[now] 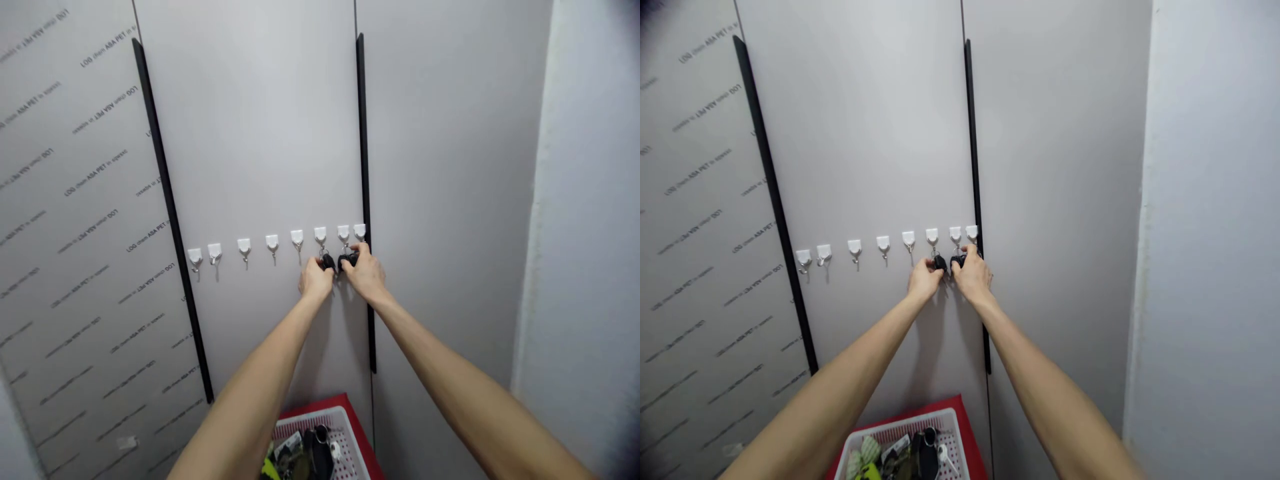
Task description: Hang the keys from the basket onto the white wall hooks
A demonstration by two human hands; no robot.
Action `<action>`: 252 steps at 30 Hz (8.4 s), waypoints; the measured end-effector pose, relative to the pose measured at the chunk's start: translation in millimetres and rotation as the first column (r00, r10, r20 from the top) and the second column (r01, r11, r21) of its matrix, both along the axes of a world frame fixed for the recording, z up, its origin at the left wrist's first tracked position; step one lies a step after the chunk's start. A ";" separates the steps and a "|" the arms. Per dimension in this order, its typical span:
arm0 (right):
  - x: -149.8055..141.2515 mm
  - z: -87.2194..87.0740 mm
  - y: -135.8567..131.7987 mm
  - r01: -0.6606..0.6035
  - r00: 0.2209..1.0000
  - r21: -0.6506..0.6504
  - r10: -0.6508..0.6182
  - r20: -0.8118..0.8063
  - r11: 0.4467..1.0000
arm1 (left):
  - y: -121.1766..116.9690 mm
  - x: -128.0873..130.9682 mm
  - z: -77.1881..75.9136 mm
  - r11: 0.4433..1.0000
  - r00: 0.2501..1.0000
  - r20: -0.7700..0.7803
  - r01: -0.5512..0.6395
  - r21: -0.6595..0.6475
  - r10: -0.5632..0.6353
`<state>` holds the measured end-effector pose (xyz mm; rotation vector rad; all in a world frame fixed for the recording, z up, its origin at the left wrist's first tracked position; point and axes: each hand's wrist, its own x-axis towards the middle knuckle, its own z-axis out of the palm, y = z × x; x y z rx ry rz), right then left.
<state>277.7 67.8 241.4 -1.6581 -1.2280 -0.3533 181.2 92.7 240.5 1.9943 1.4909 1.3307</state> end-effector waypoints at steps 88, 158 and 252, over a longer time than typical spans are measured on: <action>-94.4 -93.4 -12.7 -0.962 0.200 -0.026 0.636 -0.745 0.272 | -27.3 -137.0 -112.0 0.600 0.531 0.809 0.742 -0.299 -0.254; -101.8 -241.0 -58.2 -0.511 0.801 -0.577 0.597 -0.049 0.638 | -82.0 -177.4 -244.4 0.964 0.665 -0.699 0.210 -0.161 -0.262; -209.0 -60.4 -5.5 -0.920 0.250 0.150 0.835 -0.490 0.363 | -49.4 -218.0 -87.8 0.970 0.892 0.400 0.240 -0.030 -0.208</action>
